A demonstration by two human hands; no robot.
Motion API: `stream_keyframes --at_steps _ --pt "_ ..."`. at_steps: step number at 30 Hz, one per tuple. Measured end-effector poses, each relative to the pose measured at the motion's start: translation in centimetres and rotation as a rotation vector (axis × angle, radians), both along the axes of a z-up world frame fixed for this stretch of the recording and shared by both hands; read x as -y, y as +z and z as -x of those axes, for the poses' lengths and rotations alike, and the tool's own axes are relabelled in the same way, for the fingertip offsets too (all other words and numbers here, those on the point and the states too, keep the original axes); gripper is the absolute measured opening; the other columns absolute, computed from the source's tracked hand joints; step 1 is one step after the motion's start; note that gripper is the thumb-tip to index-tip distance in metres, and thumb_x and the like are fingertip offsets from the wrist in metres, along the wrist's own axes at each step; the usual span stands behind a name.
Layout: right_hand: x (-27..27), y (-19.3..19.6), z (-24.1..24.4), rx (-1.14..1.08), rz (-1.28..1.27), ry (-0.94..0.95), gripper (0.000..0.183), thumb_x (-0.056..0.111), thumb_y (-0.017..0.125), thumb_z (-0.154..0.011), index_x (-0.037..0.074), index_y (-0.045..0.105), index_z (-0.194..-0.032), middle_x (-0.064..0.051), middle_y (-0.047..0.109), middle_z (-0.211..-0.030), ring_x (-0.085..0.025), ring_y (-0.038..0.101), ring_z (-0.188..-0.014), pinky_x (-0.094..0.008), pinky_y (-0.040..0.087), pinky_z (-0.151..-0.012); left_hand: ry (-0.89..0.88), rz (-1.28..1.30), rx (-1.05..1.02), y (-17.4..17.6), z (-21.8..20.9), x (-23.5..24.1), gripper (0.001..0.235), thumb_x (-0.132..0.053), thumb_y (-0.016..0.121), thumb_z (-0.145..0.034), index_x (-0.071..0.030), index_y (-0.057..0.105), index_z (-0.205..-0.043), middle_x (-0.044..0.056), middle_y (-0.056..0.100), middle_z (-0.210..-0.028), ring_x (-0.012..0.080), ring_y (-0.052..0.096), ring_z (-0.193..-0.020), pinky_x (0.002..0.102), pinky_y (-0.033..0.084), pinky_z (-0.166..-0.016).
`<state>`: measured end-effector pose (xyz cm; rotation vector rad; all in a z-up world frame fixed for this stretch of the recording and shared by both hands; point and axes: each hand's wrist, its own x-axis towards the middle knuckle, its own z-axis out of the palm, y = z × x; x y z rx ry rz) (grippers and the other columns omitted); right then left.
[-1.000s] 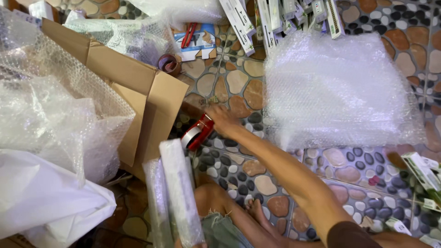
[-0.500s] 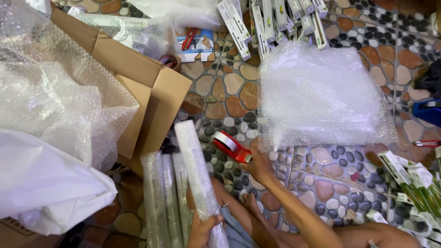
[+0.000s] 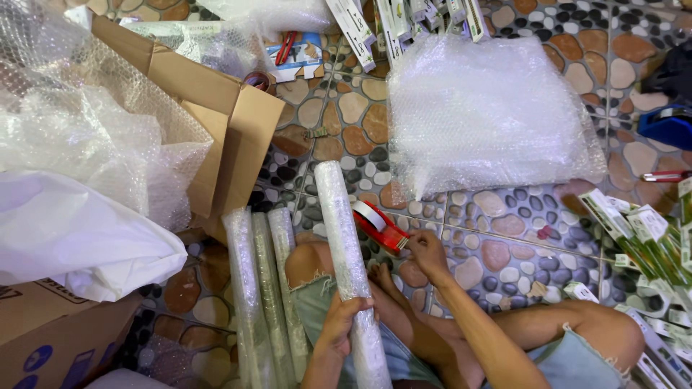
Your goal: The person sits on a tiled floor and wraps small rectangular boxes in bubble wrap. They place a box on a sheet of bubble wrap, fold the wrap around it, and secure it with tape from a red dispenser. The wrapped items are placed into a cardboard box nearby.
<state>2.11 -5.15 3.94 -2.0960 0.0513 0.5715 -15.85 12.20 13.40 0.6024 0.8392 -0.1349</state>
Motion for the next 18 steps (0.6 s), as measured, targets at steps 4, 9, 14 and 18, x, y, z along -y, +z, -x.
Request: stream_keyframes --at_steps 4,9,14,18 --pt "2.4 -1.0 0.6 0.04 -0.078 -0.104 0.019 0.028 0.075 -0.09 0.014 0.066 -0.081 -0.006 0.077 -0.098 -0.018 0.071 -0.093 -0.033 0.05 -0.079 -0.029 -0.062 0.033 -0.6 -0.3 0.7 0.043 0.007 0.077 -0.068 0.0 0.054 -0.104 0.019 0.059 -0.066 0.0288 0.061 -0.049 0.04 0.049 -0.042" --pt "2.4 5.4 -1.8 -0.121 0.753 0.234 0.026 0.016 0.052 -0.1 0.009 0.063 -0.123 -0.024 0.075 -0.118 -0.048 0.07 -0.111 -0.055 0.056 -0.088 -0.067 -0.191 -0.048 0.8 -0.8 1.5 0.069 0.012 0.075 -0.07 -0.002 0.053 -0.134 0.02 0.06 -0.079 0.0278 0.06 -0.052 0.04 0.053 -0.044" --pt "0.2 16.1 0.7 -0.033 -0.475 0.099 0.026 0.032 0.081 -0.09 0.01 0.068 -0.086 -0.003 0.068 -0.076 -0.01 0.062 -0.06 -0.024 0.055 -0.05 -0.133 -0.475 0.068 0.8 -1.7 3.0 0.053 0.01 0.068 -0.065 -0.003 0.06 -0.116 0.012 0.058 -0.082 0.0191 0.055 -0.064 0.034 0.048 -0.05" --pt "-3.1 16.0 0.3 0.063 -0.14 0.207 0.053 0.065 0.084 -0.07 0.017 0.061 -0.071 0.003 0.068 -0.071 -0.009 0.06 -0.067 -0.03 0.038 -0.061 -0.177 -0.49 0.118 2.0 -1.3 4.3 0.04 0.012 0.063 -0.066 -0.003 0.063 -0.103 0.008 0.059 -0.076 0.0152 0.053 -0.062 0.033 0.044 -0.052"
